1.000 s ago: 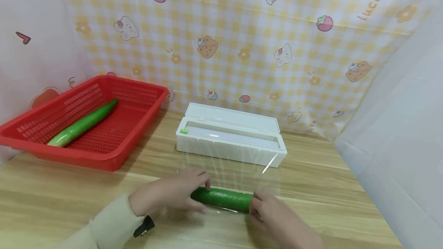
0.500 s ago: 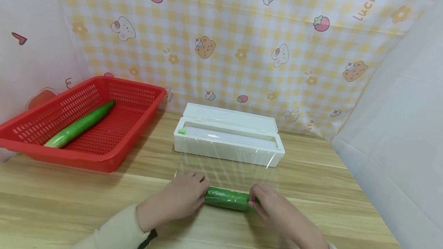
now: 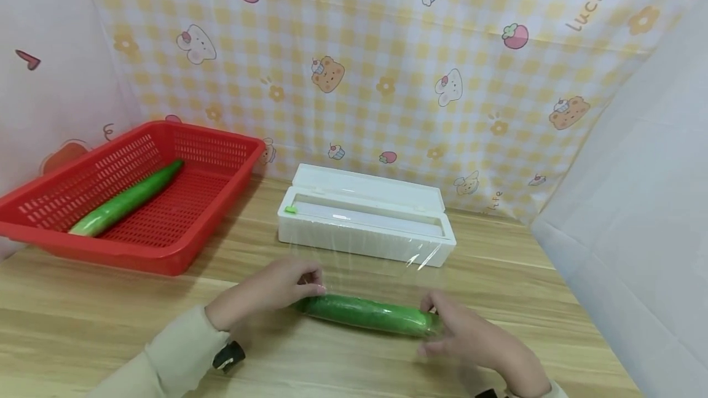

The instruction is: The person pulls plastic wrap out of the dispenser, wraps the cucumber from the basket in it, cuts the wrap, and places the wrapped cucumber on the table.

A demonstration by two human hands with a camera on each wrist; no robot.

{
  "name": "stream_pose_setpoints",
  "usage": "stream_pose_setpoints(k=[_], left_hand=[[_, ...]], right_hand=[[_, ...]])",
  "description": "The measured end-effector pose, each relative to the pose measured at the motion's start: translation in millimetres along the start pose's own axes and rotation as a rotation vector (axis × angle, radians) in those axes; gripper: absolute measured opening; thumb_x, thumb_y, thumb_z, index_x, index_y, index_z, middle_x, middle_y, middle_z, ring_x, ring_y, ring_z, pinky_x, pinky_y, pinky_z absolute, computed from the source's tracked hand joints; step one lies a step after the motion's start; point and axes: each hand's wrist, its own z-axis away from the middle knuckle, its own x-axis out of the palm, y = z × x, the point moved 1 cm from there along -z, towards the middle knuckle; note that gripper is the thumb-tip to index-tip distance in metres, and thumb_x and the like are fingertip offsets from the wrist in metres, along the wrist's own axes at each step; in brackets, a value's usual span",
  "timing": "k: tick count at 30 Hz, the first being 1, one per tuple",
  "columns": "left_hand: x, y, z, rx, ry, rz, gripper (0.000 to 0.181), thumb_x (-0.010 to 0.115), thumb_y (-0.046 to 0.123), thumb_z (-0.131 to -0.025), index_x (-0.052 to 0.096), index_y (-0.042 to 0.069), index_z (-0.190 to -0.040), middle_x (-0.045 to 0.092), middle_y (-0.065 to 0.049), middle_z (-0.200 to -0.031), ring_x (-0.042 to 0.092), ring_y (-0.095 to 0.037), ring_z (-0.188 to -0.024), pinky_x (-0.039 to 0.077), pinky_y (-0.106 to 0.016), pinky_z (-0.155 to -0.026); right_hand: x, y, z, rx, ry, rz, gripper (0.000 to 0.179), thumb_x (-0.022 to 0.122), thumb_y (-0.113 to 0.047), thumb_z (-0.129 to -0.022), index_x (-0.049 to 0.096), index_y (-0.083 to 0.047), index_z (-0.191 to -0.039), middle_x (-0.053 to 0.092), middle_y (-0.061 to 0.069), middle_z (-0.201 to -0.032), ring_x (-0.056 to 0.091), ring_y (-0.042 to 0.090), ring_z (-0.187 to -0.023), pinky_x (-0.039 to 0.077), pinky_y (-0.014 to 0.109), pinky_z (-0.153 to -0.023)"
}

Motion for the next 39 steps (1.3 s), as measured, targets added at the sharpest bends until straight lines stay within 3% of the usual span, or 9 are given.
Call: stream_pose_setpoints(k=[5, 9, 13, 16, 19, 24, 32, 39], left_hand=[[-3.1, -9.2, -1.5, -0.020, 0.021, 0.044, 0.013, 0.065, 0.022, -0.086, 0.058, 0.016, -0.077, 0.053, 0.009, -0.070, 0.046, -0.005, -0.066, 0.041, -0.020, -0.058], [-8.3, -15.1, -2.0, -0.028, 0.015, 0.017, 0.014, 0.065, 0.021, -0.087, 0.057, 0.015, -0.076, 0.051, 0.009, -0.068, 0.044, -0.005, -0.064, 0.039, -0.020, -0.058], [-13.9, -18.1, -0.9, -0.029, -0.016, -0.014, 0.013, 0.064, 0.018, -0.087, 0.058, 0.013, -0.076, 0.052, 0.008, -0.067, 0.044, -0.004, -0.064, 0.039, -0.020, -0.058], [-16.8, -18.9, -0.5, -0.041, -0.034, -0.007, 0.011, 0.063, 0.016, -0.087, 0.059, 0.012, -0.078, 0.056, 0.006, -0.068, 0.046, -0.004, -0.064, 0.040, -0.020, -0.059], [-17.7, -19.1, -1.2, -0.051, -0.032, 0.001, 0.010, 0.063, 0.014, -0.087, 0.060, 0.010, -0.078, 0.060, 0.004, -0.069, 0.049, -0.003, -0.064, 0.042, -0.020, -0.060], [-14.3, -21.2, -4.3, -0.057, 0.000, -0.023, 0.011, 0.065, 0.013, -0.085, 0.063, 0.010, -0.075, 0.059, 0.005, -0.063, 0.048, -0.002, -0.058, 0.042, -0.019, -0.055], [-5.0, -18.2, -7.4, -0.074, 0.043, -0.129, 0.014, 0.068, 0.013, -0.082, 0.062, 0.015, -0.070, 0.053, 0.009, -0.062, 0.045, -0.004, -0.059, 0.039, -0.020, -0.055], [-3.8, -13.5, -6.4, -0.076, 0.052, -0.177, 0.016, 0.070, 0.016, -0.082, 0.059, 0.018, -0.069, 0.051, 0.011, -0.060, 0.044, -0.003, -0.057, 0.038, -0.020, -0.053]], right_hand=[[0, 6, -2.7, -0.025, 0.008, 0.035, 0.022, 0.067, -0.019, -0.083, 0.048, -0.013, -0.094, 0.055, -0.005, -0.090, 0.056, 0.013, -0.086, 0.050, 0.031, -0.075], [-5, 11, -3.4, -0.060, 0.014, -0.023, 0.008, 0.058, -0.017, -0.090, 0.054, -0.012, -0.086, 0.060, -0.007, -0.084, 0.060, 0.011, -0.084, 0.052, 0.026, -0.070], [-10, 14, -2.5, -0.065, 0.019, -0.079, 0.014, 0.053, -0.020, -0.094, 0.057, -0.011, -0.084, 0.054, -0.007, -0.072, 0.048, -0.001, -0.065, 0.045, 0.021, -0.056], [-12, 16, -2.6, -0.039, 0.034, -0.109, 0.018, 0.051, -0.022, -0.096, 0.057, -0.010, -0.083, 0.047, -0.007, -0.065, 0.036, -0.002, -0.056, 0.039, 0.020, -0.050], [-11, 18, -3.4, -0.018, 0.058, -0.115, 0.021, 0.050, -0.023, -0.096, 0.056, -0.008, -0.082, 0.045, -0.008, -0.062, 0.034, -0.002, -0.053, 0.036, 0.020, -0.046], [-9, 18, -5.5, 0.005, 0.088, -0.100, 0.018, 0.053, -0.019, -0.094, 0.054, -0.006, -0.081, 0.051, -0.006, -0.062, 0.042, -0.001, -0.052, 0.039, 0.019, -0.046], [-4, 16, -9.4, 0.052, 0.104, -0.046, 0.012, 0.056, -0.010, -0.091, 0.053, -0.007, -0.080, 0.052, -0.005, -0.064, 0.040, -0.001, -0.053, 0.039, 0.019, -0.046], [-1, 14, -13.1, -0.027, 0.166, 0.012, 0.009, 0.058, 0.000, -0.085, 0.054, -0.007, -0.084, 0.062, -0.004, -0.076, 0.060, 0.006, -0.071, 0.049, 0.018, -0.059]])
